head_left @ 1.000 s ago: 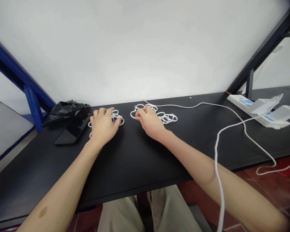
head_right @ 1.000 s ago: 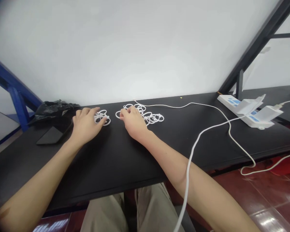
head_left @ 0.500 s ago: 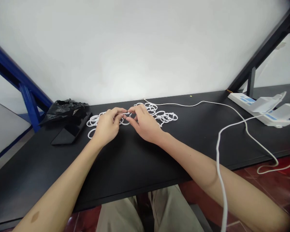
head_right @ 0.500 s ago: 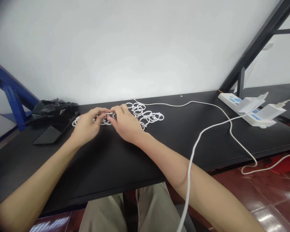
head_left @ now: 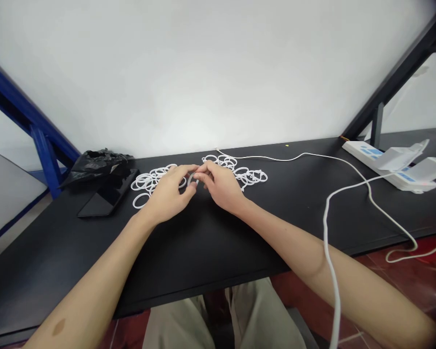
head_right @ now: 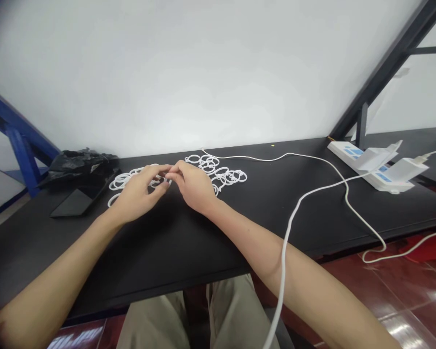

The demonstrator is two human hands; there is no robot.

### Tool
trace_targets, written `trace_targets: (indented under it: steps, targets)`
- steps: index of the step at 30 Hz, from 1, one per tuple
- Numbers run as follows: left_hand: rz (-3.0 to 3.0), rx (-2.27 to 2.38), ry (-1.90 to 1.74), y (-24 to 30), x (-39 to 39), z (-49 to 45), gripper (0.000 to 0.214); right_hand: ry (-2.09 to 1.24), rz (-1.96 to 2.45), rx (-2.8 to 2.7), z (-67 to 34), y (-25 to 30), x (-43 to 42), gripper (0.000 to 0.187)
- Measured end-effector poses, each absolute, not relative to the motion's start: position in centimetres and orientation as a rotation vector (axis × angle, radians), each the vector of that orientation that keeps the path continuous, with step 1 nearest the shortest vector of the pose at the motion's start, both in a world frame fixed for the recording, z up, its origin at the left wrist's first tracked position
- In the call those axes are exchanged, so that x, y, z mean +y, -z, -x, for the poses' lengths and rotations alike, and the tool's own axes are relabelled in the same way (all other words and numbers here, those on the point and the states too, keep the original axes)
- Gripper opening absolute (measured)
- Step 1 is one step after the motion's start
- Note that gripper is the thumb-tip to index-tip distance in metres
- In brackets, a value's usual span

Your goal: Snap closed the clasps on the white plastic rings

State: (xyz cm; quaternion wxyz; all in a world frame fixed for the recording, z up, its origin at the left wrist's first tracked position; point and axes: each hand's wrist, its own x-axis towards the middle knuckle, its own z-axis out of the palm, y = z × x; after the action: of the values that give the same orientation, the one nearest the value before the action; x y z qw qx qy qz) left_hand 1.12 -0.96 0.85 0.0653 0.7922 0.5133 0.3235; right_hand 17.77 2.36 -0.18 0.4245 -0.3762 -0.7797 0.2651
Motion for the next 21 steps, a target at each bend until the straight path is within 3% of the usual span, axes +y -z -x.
trace_targets:
  steps: [17, 21]
  targets:
    - [-2.47, 1.605, -0.869, 0.2, -0.2, -0.7, 0.036, -0.636, 0.956, -1.979, -17.8, 0.3, 2.5, 0.016]
    - [-2.487, 1.648, -0.88, 0.3, 0.0, -0.5, 0.036, -0.497, 1.04, -2.056, -17.7, 0.3, 2.5, 0.022]
